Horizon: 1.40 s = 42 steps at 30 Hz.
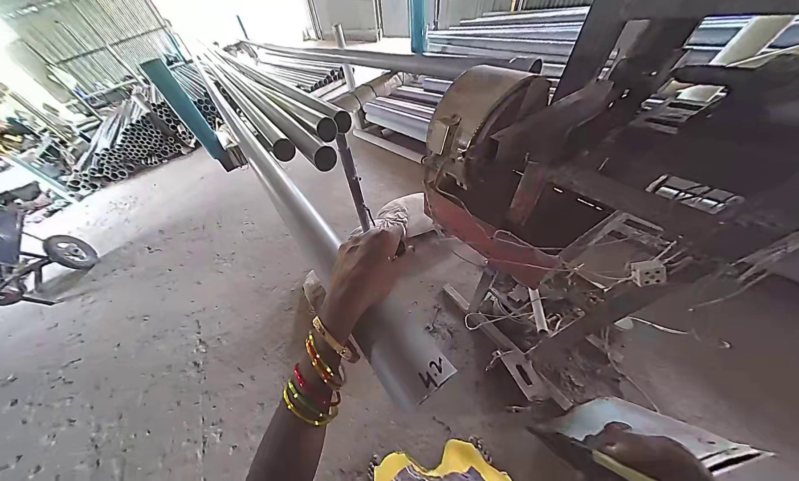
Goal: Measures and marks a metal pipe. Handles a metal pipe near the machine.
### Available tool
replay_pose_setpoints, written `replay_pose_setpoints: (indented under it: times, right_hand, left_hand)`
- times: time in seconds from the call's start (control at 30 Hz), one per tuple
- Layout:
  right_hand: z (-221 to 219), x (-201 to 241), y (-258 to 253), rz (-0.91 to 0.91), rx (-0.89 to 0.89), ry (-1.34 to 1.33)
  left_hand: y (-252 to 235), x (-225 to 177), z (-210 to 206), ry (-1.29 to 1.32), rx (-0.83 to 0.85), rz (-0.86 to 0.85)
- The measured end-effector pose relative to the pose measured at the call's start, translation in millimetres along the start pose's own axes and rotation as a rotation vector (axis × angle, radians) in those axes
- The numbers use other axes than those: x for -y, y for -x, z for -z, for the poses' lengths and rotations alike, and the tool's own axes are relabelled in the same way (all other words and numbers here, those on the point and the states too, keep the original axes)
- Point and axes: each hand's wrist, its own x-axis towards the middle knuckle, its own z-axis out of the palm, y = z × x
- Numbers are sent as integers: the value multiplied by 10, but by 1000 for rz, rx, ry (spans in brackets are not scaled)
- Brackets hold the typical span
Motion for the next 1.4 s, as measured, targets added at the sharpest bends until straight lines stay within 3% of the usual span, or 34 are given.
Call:
replay_pose_setpoints:
  times: [0.13, 0.33, 0.5, 0.77, 1.4]
  right_hand:
    - [-137, -50, -5, -4, 48, 36]
    - [-276, -221, -175, 80, 271, 101]
    - [-370, -325, -305, 57, 258, 4]
    - [-407, -411, -424, 169, 295, 55]
    - [-335, -386, -522, 178, 396, 78]
  left_hand:
    - [8, 3, -19, 20, -24, -5]
    - [37, 15, -2, 27, -55, -16]
    - [57, 61, -42, 46, -106, -41]
    - [44, 42, -38, 28, -89, -37]
    - [160, 41, -56, 67, -105, -29]
